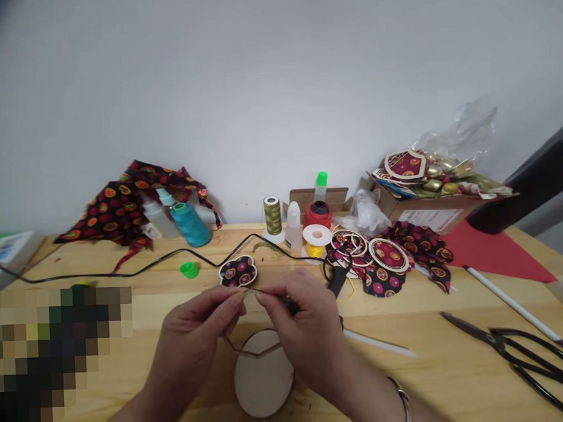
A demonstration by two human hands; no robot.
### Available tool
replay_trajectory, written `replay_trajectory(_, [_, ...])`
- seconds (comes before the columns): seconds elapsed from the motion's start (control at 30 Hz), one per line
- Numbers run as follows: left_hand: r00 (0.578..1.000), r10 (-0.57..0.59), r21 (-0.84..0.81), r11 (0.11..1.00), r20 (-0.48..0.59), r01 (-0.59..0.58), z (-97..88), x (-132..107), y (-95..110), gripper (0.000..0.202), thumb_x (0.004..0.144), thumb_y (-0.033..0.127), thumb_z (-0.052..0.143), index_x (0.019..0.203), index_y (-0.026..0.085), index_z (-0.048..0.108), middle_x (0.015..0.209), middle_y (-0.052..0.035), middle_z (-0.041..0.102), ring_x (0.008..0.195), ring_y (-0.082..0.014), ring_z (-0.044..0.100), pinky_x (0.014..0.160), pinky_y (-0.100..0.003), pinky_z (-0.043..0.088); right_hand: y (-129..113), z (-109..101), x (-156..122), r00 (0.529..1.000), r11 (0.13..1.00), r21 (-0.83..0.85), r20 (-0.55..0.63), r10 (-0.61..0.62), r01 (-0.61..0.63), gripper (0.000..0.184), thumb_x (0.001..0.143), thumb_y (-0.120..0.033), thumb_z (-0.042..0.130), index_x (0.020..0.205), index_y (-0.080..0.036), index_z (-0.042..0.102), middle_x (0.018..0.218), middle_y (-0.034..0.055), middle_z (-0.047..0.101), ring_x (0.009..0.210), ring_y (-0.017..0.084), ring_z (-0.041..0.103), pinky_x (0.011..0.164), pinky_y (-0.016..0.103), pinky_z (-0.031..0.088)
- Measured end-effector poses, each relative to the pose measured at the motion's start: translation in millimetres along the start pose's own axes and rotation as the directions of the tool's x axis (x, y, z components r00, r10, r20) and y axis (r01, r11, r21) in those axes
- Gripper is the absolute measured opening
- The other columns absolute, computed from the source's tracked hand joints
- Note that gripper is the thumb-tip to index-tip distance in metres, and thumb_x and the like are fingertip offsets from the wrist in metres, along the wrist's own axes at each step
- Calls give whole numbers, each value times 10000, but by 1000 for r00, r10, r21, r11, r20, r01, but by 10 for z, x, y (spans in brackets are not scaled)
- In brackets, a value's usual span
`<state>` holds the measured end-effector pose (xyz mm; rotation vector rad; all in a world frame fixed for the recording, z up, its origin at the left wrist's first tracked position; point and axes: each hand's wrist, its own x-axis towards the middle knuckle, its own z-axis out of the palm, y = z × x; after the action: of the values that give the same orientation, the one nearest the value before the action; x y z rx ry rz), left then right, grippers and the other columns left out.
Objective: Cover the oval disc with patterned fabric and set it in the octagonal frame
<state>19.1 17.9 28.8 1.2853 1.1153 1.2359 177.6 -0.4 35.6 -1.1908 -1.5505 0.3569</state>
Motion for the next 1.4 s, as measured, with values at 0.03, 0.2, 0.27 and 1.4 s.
replay_trajectory(0.03, [1000, 0, 2, 1000, -1, 0, 0, -1, -1, 61, 732, 231, 719, 701, 212, 768, 577, 31, 640, 502, -80, 473, 476, -170, 393, 1, 1, 0, 1000, 1000, -2, 0, -2, 2, 86, 789, -142, 682, 733, -199, 713, 658, 0, 680, 626, 149, 617, 584, 264, 472])
replay_trajectory(0.2, [1000, -2, 2, 1000, 8, 2, 6, 3, 10, 70, 731, 231, 713, 684, 209, 760, 564, 42, 631, 499, -69, 473, 480, -154, 392, -8, 0, 2, 1000, 1000, -5, 0, -8, 8, 76, 784, -130, 689, 736, -182, 716, 659, 6, 677, 623, 141, 612, 580, 255, 468])
replay_trajectory(0.27, [1000, 2, 10, 1000, 10, -2, 10, 7, 19, 75, 732, 233, 709, 680, 209, 758, 557, 45, 627, 499, -68, 475, 482, -151, 393, -14, -5, 2, 1000, 1000, -6, 4, -11, 11, 77, 782, -126, 690, 732, -179, 715, 650, 4, 672, 617, 139, 607, 574, 253, 463])
replay_trajectory(1.4, [998, -46, -32, 998, 33, 47, -2, -4, 10, 129, 707, 304, 738, 634, 198, 746, 561, 15, 621, 519, -100, 517, 497, -158, 435, 6, 17, -5, 995, 995, 15, 13, -97, 97, 117, 823, -146, 639, 731, -182, 702, 612, 3, 625, 583, 135, 578, 522, 240, 465])
